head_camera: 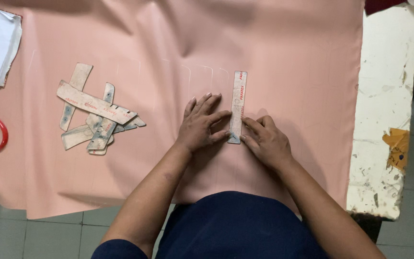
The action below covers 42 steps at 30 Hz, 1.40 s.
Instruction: The person places several paper pattern pieces on a large sheet of light pink fabric and traces their outlines with a pencil. They then use a ruler to draw straight lines on the fabric. The person gathers the pattern pieces and sets them aside.
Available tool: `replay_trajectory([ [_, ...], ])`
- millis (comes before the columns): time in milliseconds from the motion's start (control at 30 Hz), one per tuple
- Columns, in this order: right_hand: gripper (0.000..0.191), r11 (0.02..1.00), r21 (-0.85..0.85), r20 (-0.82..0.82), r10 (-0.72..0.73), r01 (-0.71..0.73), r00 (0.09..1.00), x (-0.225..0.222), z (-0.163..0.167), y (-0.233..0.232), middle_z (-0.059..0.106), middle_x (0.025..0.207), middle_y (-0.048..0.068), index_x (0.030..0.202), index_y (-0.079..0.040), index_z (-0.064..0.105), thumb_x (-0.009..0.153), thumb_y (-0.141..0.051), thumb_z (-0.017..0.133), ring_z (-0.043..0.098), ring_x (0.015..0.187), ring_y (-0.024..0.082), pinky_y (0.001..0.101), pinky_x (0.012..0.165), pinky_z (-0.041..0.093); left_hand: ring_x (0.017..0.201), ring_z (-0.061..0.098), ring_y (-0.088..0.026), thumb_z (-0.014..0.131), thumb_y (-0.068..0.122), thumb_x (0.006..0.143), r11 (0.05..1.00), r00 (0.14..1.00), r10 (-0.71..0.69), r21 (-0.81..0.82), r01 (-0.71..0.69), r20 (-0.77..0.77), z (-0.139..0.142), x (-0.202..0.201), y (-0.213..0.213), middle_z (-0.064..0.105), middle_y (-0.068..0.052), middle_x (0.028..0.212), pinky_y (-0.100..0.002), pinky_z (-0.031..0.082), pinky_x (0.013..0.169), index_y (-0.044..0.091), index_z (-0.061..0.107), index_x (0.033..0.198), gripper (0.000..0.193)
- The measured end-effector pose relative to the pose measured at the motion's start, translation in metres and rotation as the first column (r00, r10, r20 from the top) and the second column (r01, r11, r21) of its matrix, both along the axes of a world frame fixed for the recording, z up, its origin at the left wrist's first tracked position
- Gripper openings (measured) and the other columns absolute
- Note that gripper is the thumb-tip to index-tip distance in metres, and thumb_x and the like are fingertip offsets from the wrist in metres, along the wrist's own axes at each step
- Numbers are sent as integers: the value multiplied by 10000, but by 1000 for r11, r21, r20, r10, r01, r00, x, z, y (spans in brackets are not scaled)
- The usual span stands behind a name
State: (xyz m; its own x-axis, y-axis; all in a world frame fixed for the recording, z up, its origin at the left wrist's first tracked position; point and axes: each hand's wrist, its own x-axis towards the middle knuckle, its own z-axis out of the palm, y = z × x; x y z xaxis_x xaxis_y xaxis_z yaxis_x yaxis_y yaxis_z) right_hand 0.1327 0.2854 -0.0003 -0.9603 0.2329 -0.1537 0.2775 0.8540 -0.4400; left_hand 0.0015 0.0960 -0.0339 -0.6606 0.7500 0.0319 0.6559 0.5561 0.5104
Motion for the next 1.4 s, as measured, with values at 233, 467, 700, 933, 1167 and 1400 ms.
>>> replay_trajectory([
  [233,529,1000,-25,-20,-7,6,1000,2,-1,1,590,1069,60,1377,-248,625,883,-410,726,673,856,211,388,743,579,1529,263,-237,775,578,757,1000,1000,-5,-1,5,-19,-1,1,0,377,-29,1612,-484,85,1257,392,659,1326,610],
  [467,529,1000,8,-16,-1,1,1000,0,-2,0,590,1068,62,1366,-246,634,873,-405,736,670,866,224,399,753,576,1528,246,-256,759,580,775,1000,1000,-13,-14,12,-28,3,2,3,363,-40,1611,-516,70,1253,365,654,1321,596],
  [700,515,999,-43,10,-27,28,1000,1,-13,5,596,1085,63,1360,-236,640,877,-391,722,672,879,223,396,780,568,1409,412,-268,625,325,896,992,989,-86,-99,74,-121,16,19,15,495,-21,1528,-513,239,1136,282,642,1305,411],
  [933,299,962,-263,-193,-123,70,973,-22,2,32,606,1107,95,1128,-88,779,1024,-321,623,627,995,212,329,862,516,809,690,-353,468,255,1081,969,978,102,-242,-57,182,26,52,44,720,-162,982,-478,558,744,66,570,1418,400],
  [1167,307,964,-250,-172,-140,95,975,-50,45,35,670,934,102,1110,-65,759,1030,-311,593,661,849,236,356,770,524,700,702,-357,446,175,1023,988,987,-135,-87,127,-89,6,48,24,655,-202,1365,-526,566,609,24,542,1360,382],
  [1400,285,951,-270,-22,151,-151,988,-81,35,18,750,1006,150,1080,-37,736,990,-277,610,721,906,294,392,818,555,763,675,-470,424,152,986,975,921,177,-187,-117,348,-5,70,60,678,-337,934,-569,539,651,-10,352,1508,551],
])
